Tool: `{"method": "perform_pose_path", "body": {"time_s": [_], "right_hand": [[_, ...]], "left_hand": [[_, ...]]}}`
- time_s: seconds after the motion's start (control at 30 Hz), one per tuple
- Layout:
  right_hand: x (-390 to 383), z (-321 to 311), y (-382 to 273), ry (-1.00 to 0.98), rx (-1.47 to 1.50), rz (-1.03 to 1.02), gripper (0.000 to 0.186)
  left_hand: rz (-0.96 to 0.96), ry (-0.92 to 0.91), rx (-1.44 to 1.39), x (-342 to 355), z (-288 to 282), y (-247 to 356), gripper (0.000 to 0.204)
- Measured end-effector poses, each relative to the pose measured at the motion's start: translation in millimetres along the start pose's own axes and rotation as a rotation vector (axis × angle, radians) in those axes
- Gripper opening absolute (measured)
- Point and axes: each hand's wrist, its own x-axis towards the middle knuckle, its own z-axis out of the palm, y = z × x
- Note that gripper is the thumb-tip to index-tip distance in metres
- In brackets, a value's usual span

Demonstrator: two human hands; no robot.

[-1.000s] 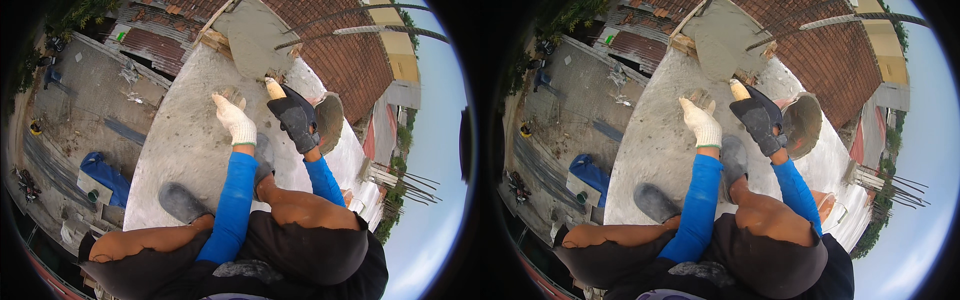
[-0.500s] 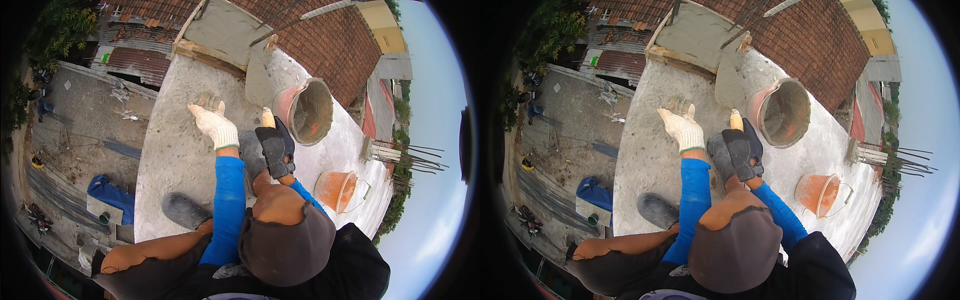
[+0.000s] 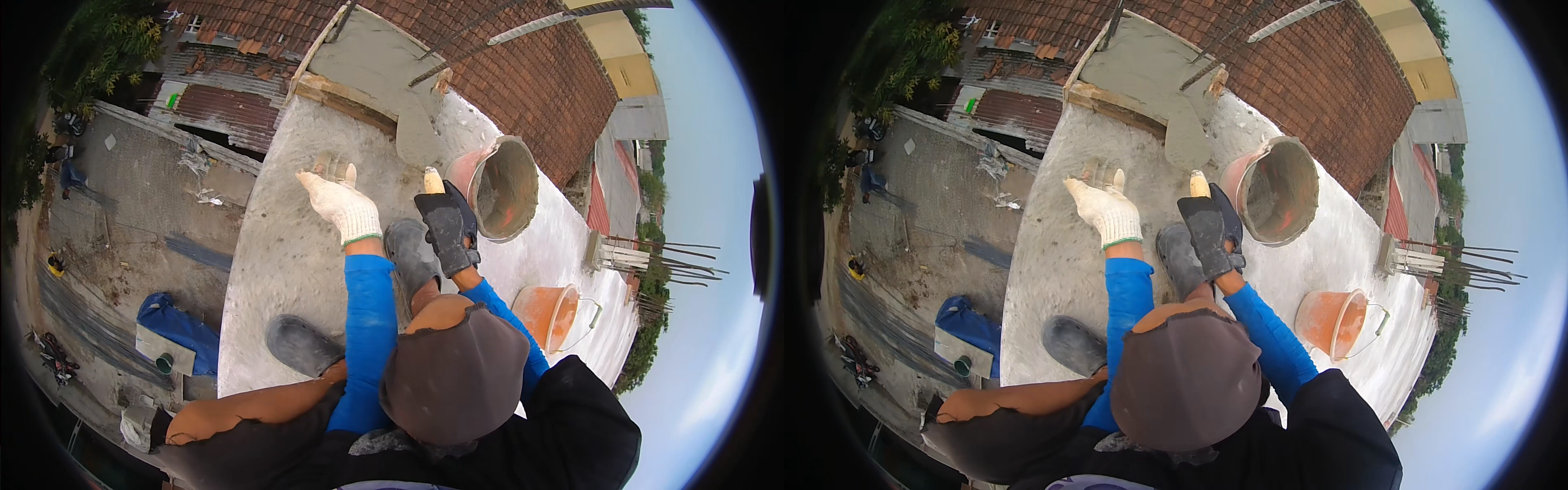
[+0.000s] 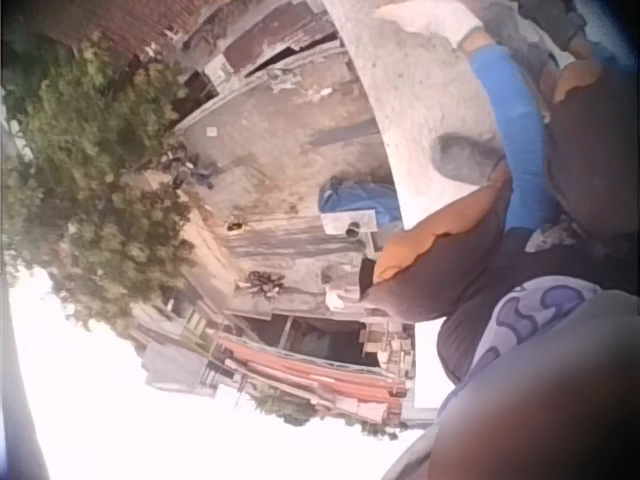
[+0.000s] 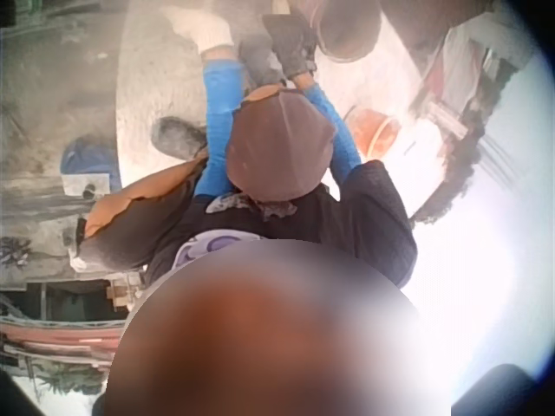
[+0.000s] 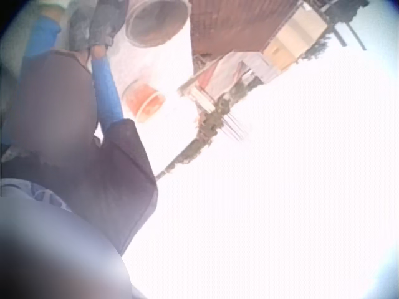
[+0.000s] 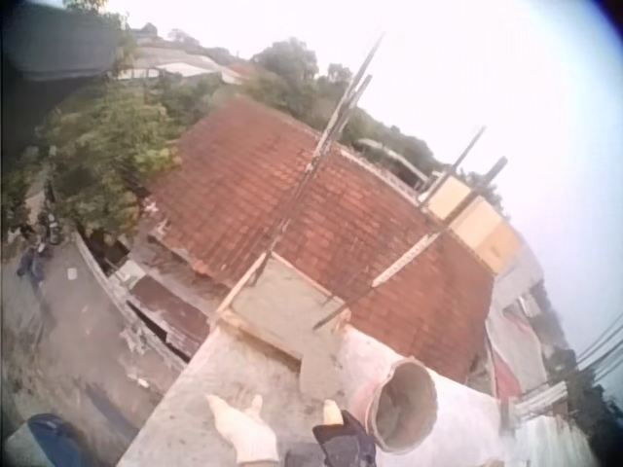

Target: The person scoops wet cement from a bucket with a trowel and spreads it into a wooden frame on a rooftop. The person repeatedly levels and smooths the cement within the frame using the trowel.

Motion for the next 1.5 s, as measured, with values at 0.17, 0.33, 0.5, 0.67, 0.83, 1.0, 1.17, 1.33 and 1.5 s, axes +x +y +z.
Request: {"method": "perform_pose_path", "body": {"time_s": [0.17,0.33,0.5,0.67,0.83,1.0,1.17,1.33,1.5], "right_hand": [[15,-29,39,0.007,0.021,-0.033,0.015],[47,-32,44,-0.027,0.033,-0.034,0.015],[2,-30,10,0.014,0.017,-0.021,0.013],[18,-5,-24,0.055,0.013,-0.072,0.011],[17,17,-82,0.081,-0.001,-0.128,0.01],[0,49,-145,0.105,-0.012,-0.188,0.009],[24,74,-169,0.133,0.089,-0.188,0.011],[38,65,-180,0.178,-0.18,-0.29,0.015],[40,63,-181,0.127,-0.01,-0.191,0.016]], "left_hand": [[0.0,-0.001,0.038,4,-8,6,0.063],[-0.038,0.069,0.059,-7,3,-4,0.065],[-0.019,-0.012,0.057,-1,3,5,0.057],[-0.012,-0.004,0.051,2,-6,3,0.062],[-0.026,0.053,0.034,2,2,-5,0.063],[-0.031,-0.063,0.016,0,1,4,0.059],[-0.037,0.013,0.017,-9,6,1,0.059],[-0.036,-0.036,-0.022,-3,5,4,0.059],[-0.031,-0.024,-0.02,2,4,4,0.059]]}}
